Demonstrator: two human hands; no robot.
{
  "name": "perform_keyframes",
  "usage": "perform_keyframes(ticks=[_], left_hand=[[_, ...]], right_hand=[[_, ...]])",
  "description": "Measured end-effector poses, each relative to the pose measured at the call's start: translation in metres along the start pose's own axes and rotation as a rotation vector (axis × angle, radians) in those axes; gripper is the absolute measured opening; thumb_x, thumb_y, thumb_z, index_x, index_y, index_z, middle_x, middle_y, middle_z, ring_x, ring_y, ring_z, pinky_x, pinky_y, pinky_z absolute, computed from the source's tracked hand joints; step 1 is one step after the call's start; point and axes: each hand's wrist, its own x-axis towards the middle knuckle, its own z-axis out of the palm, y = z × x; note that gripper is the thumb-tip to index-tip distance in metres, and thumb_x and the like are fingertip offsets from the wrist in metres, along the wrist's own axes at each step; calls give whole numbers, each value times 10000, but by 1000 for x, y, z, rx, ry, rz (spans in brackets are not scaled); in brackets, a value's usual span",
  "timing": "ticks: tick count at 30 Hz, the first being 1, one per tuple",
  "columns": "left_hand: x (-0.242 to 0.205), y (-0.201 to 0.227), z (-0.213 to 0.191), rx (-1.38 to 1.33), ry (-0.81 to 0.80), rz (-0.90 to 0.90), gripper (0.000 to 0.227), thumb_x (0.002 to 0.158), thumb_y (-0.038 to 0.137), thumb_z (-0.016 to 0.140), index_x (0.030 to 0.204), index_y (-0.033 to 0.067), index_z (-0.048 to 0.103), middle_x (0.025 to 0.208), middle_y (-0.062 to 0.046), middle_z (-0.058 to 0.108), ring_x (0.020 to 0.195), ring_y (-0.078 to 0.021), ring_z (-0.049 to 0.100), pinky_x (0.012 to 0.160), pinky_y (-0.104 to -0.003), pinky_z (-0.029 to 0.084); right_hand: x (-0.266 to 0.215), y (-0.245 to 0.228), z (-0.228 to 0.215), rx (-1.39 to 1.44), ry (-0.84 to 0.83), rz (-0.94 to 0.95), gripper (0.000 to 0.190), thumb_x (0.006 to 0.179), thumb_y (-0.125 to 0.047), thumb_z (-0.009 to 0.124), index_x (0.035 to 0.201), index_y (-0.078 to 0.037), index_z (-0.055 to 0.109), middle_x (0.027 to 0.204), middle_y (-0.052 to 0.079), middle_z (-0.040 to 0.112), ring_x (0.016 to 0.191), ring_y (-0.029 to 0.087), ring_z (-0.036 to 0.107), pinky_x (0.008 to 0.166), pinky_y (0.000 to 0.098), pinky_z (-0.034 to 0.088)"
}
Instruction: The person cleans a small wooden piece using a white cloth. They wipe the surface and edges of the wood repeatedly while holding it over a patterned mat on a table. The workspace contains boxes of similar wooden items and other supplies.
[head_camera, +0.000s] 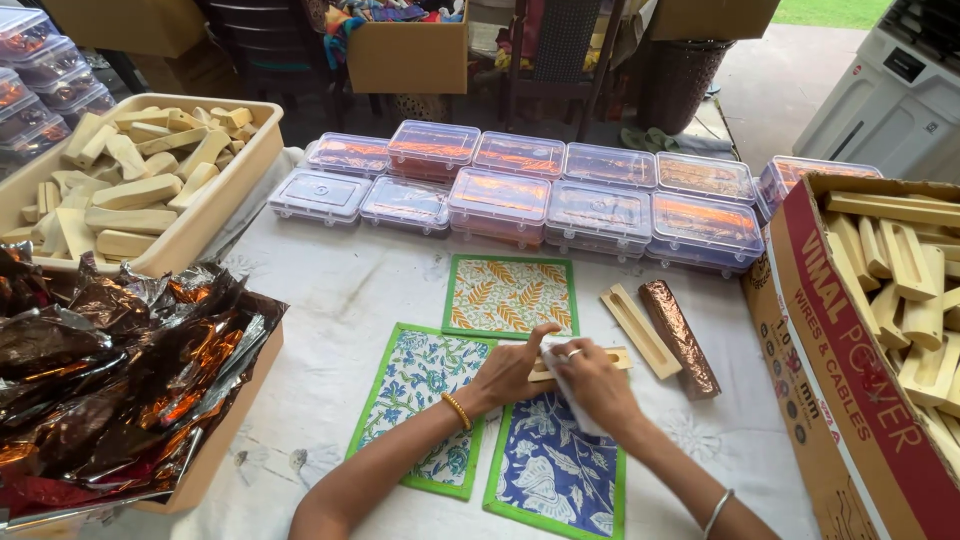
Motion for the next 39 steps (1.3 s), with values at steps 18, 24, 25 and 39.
perform_keyframes(ticks=[18,24,25,39], left_hand=[[-3,10,-3,238,198,253,720,881,463,779,1416,102,460,699,-45,688,532,-162,640,530,-307,528],[-8,15,-6,313,205,258,735,905,463,729,1457,73,438,692,-8,676,531,-146,629,512,-322,456],[-7,17,-7,311,204,260,735,905,463,729,1457,73,438,692,-8,676,531,-146,629,512,-322,456],[3,20,-17,301,440,340,813,871,529,778,1443,122,367,1460,-39,462,1385,-212,432,1163,-413,394]], right_hand=[[2,1,-16,-237,-257,322,375,940,-49,576,1315,-69,568,1189,172,588,962,293,691,807,360,630],[-12,-10,-7,-44,-150,142,190,985,-182,615,1014,5,593,1340,172,536,859,314,715,777,430,602],[-7,-5,-14,-44,-151,145,190,985,-182,615,1014,5,593,1340,172,536,859,314,715,777,430,602],[-3,48,3,-381,-252,363,441,917,-32,529,1359,-41,532,1198,171,638,1058,314,655,848,392,596]])
